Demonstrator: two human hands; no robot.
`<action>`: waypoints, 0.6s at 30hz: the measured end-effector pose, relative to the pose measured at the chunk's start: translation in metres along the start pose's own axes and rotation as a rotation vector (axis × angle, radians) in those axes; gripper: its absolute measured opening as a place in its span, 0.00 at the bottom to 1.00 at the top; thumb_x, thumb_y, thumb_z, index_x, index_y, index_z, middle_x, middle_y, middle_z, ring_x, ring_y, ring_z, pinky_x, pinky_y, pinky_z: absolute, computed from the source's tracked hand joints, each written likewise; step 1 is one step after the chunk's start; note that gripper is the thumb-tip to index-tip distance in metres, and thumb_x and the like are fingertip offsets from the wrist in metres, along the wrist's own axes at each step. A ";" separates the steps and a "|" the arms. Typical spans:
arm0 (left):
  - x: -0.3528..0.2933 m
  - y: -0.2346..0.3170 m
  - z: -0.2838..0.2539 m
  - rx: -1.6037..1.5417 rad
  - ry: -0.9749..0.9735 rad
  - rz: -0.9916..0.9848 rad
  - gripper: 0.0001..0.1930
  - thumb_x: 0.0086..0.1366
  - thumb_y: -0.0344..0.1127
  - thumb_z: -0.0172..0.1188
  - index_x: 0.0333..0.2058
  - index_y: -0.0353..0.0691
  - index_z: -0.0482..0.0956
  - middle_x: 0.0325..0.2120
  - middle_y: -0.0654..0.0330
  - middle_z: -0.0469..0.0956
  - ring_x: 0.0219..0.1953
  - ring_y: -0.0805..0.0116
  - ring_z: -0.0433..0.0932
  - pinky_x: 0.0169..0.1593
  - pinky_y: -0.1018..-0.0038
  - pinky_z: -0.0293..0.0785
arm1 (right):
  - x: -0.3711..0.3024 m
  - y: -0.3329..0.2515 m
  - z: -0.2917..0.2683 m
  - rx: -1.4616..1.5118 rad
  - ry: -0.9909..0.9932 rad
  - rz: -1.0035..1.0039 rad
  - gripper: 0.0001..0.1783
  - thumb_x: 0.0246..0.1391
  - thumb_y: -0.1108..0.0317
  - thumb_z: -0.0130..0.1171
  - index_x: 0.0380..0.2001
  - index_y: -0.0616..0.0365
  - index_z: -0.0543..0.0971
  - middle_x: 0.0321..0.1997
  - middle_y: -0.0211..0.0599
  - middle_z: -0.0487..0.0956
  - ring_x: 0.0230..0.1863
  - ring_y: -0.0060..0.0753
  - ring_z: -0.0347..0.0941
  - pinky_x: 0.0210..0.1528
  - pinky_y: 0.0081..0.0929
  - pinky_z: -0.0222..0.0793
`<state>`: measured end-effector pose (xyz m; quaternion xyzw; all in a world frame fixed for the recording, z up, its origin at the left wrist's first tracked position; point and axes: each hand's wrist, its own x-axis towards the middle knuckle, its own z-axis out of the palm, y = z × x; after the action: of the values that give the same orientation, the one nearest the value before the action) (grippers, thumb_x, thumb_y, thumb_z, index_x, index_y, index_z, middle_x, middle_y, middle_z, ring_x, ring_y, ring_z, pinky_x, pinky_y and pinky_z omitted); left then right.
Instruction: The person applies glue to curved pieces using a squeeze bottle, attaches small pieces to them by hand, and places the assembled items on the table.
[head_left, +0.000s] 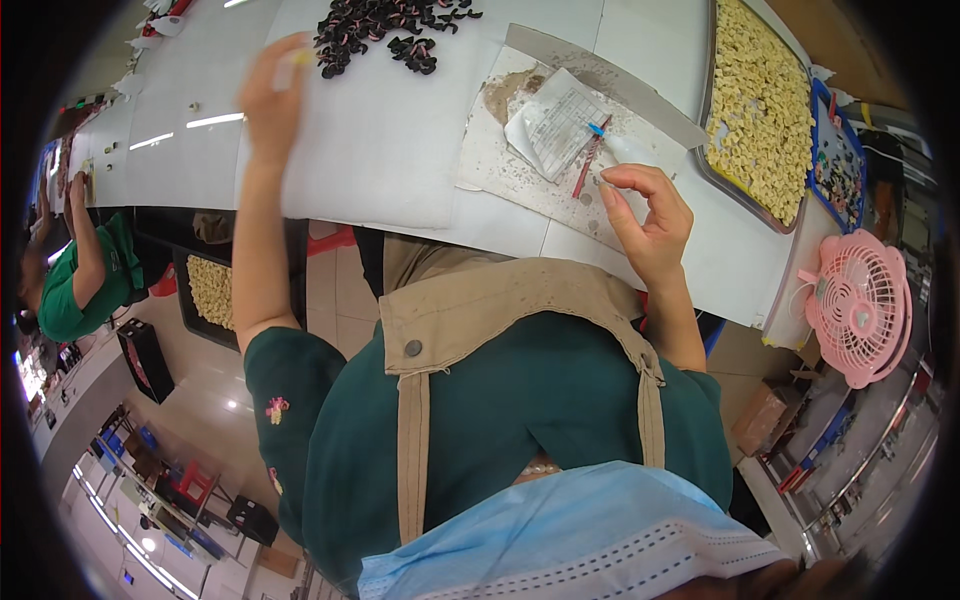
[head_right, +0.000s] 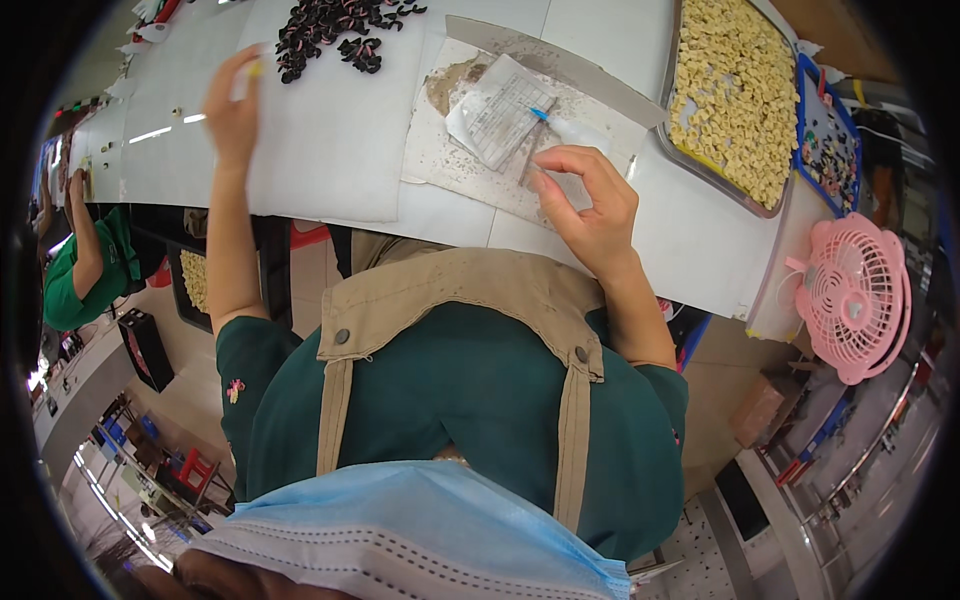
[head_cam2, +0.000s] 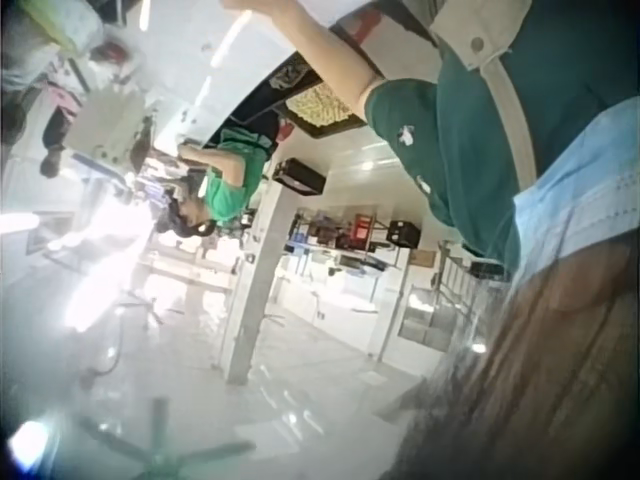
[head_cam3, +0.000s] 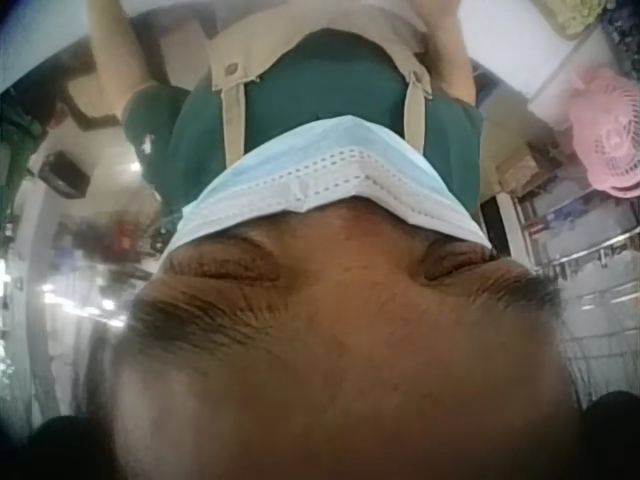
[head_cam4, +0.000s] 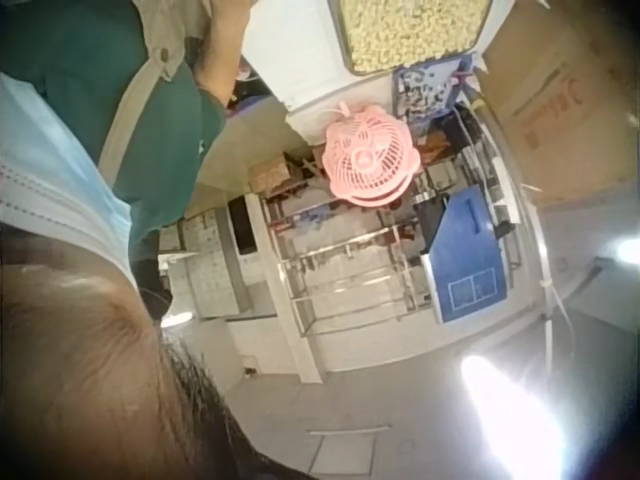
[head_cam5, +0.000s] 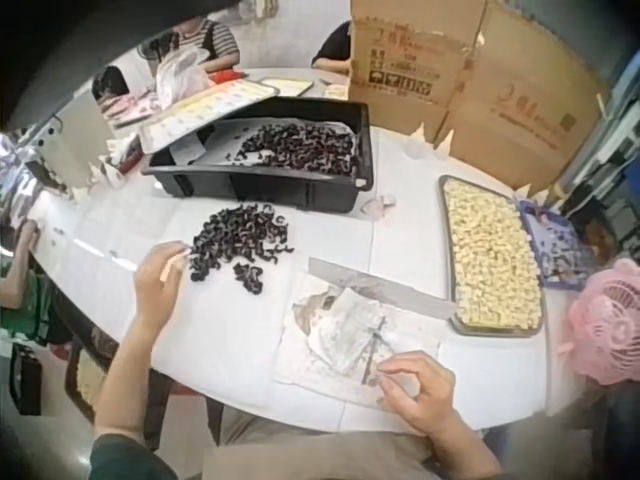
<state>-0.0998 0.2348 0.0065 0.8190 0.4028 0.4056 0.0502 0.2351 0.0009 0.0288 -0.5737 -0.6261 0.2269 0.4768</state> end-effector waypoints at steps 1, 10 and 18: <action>0.004 0.026 0.021 -0.192 -0.153 0.028 0.16 0.53 0.23 0.55 0.43 0.41 0.74 0.42 0.59 0.75 0.44 0.62 0.74 0.44 0.72 0.70 | -0.001 0.000 0.001 -0.014 -0.002 0.002 0.09 0.43 0.80 0.59 0.32 0.64 0.75 0.34 0.39 0.76 0.37 0.27 0.72 0.40 0.20 0.67; 0.010 0.072 0.079 0.140 -0.411 0.177 0.28 0.51 0.49 0.58 0.50 0.43 0.70 0.58 0.52 0.56 0.62 0.50 0.48 0.59 0.47 0.43 | 0.000 0.002 0.002 0.012 0.046 -0.040 0.08 0.40 0.81 0.60 0.29 0.64 0.76 0.29 0.38 0.78 0.31 0.28 0.74 0.34 0.19 0.69; -0.056 0.088 0.005 0.237 -0.655 0.124 0.33 0.52 0.66 0.44 0.57 0.67 0.61 0.61 0.58 0.51 0.61 0.45 0.48 0.58 0.42 0.39 | -0.002 0.012 -0.007 0.051 0.067 0.011 0.07 0.42 0.81 0.60 0.29 0.64 0.76 0.29 0.37 0.78 0.29 0.25 0.73 0.34 0.18 0.68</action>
<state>-0.0607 0.1374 0.0039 0.9287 0.3590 0.0740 0.0566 0.2469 0.0001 0.0213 -0.5722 -0.6006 0.2260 0.5107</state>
